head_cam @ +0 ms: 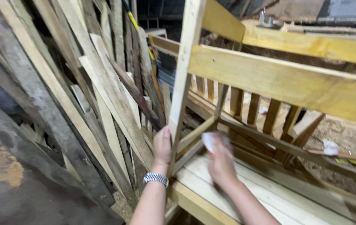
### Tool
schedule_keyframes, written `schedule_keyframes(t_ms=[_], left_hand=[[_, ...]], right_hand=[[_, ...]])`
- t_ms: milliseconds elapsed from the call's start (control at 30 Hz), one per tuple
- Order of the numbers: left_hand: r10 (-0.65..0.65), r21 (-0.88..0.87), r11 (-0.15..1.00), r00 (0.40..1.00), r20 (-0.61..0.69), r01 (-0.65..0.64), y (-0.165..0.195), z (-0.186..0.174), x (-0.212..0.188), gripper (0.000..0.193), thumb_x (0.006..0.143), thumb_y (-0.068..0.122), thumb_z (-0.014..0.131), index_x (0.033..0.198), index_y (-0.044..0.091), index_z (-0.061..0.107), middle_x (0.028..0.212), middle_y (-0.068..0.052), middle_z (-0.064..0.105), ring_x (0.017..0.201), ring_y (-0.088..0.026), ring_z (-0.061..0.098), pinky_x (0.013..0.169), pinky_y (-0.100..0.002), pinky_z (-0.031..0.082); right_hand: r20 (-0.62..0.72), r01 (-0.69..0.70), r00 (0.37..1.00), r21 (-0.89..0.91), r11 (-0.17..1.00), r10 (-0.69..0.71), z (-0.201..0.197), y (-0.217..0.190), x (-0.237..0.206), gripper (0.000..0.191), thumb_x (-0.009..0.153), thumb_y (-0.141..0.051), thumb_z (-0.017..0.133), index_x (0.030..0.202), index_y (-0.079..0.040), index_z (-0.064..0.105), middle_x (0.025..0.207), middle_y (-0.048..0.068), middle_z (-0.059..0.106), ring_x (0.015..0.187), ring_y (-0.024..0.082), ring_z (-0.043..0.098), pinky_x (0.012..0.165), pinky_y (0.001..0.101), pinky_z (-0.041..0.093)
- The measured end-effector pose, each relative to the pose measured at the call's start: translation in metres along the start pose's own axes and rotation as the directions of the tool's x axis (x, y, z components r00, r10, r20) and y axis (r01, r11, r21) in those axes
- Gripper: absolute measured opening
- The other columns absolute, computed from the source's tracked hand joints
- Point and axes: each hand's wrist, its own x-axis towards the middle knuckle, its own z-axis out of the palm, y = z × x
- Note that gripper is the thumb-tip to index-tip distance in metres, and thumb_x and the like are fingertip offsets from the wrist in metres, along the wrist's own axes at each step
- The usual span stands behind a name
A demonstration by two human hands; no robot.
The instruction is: The person sands a wooden chair frame, rubbing an orange abrasive sponge along the legs, rails and seat slats, then folds sandpaper and sands the edges and corners of the frame, working around the chair while kneeling beside it.
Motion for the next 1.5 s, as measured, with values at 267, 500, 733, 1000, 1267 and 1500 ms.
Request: schedule_keyframes(t_ms=[267,500,733,1000,1267,1500], left_hand=[[0.152,0.072,0.986,0.988,0.021,-0.153,0.008,0.002,0.003,0.049,0.099,0.043,0.049,0.094,-0.002,0.067,0.087,-0.016,0.061,0.082,-0.031,0.063,0.078,-0.040,0.050],[0.111,0.056,0.992,0.994,0.018,-0.112,0.005,-0.002,-0.014,0.046,0.098,0.042,0.057,0.098,-0.002,0.068,0.093,-0.014,0.062,0.086,-0.028,0.063,0.080,-0.039,0.051],[0.090,0.079,0.993,0.996,0.023,-0.092,-0.001,-0.005,-0.018,0.049,0.098,0.047,0.057,0.091,0.000,0.069,0.092,-0.012,0.062,0.086,-0.025,0.063,0.081,-0.036,0.052],[0.138,0.118,0.983,0.990,0.012,-0.139,0.007,-0.003,-0.016,0.044,0.097,0.042,0.061,0.095,-0.001,0.068,0.090,-0.011,0.063,0.082,-0.025,0.064,0.076,-0.036,0.052],[0.080,0.159,0.984,0.997,-0.008,-0.078,0.005,0.000,-0.014,0.042,0.098,0.040,0.060,0.091,-0.002,0.066,0.087,-0.011,0.062,0.080,-0.025,0.063,0.075,-0.036,0.051],[0.116,0.093,0.989,0.993,-0.004,-0.116,0.005,0.000,-0.017,0.042,0.097,0.040,0.061,0.092,-0.001,0.067,0.090,-0.011,0.063,0.084,-0.025,0.063,0.078,-0.038,0.052]], right_hand=[[0.550,0.315,0.816,-0.166,0.935,-0.177,0.066,-0.014,0.007,0.079,0.077,-0.005,0.058,0.152,0.003,0.034,0.163,0.018,0.026,0.155,0.029,0.015,0.120,0.0591,0.009],[0.568,0.245,0.819,-0.223,0.943,-0.079,0.059,-0.019,0.032,0.068,0.082,-0.004,0.054,0.148,-0.003,0.039,0.164,0.013,0.024,0.154,0.029,0.015,0.119,0.0633,0.012],[0.627,0.257,0.773,-0.178,0.950,-0.092,0.052,-0.028,0.009,0.061,0.084,0.005,0.047,0.144,-0.005,0.045,0.163,0.012,0.031,0.155,0.025,0.021,0.123,0.0654,0.007],[0.571,0.106,0.820,-0.236,0.966,0.049,0.060,-0.013,0.022,0.085,0.083,0.002,0.049,0.160,-0.014,0.017,0.168,0.005,0.016,0.154,0.025,0.012,0.121,0.0590,0.007],[0.610,0.205,0.792,-0.317,0.926,0.033,0.031,-0.007,0.022,0.083,0.088,0.006,0.043,0.162,-0.023,0.020,0.170,-0.002,0.015,0.157,0.017,0.012,0.121,0.0640,0.006],[0.678,0.119,0.732,-0.217,0.969,0.062,0.037,-0.026,0.004,0.066,0.091,0.005,0.043,0.153,-0.018,0.038,0.168,0.000,0.026,0.160,0.014,0.016,0.126,0.0646,0.005]])
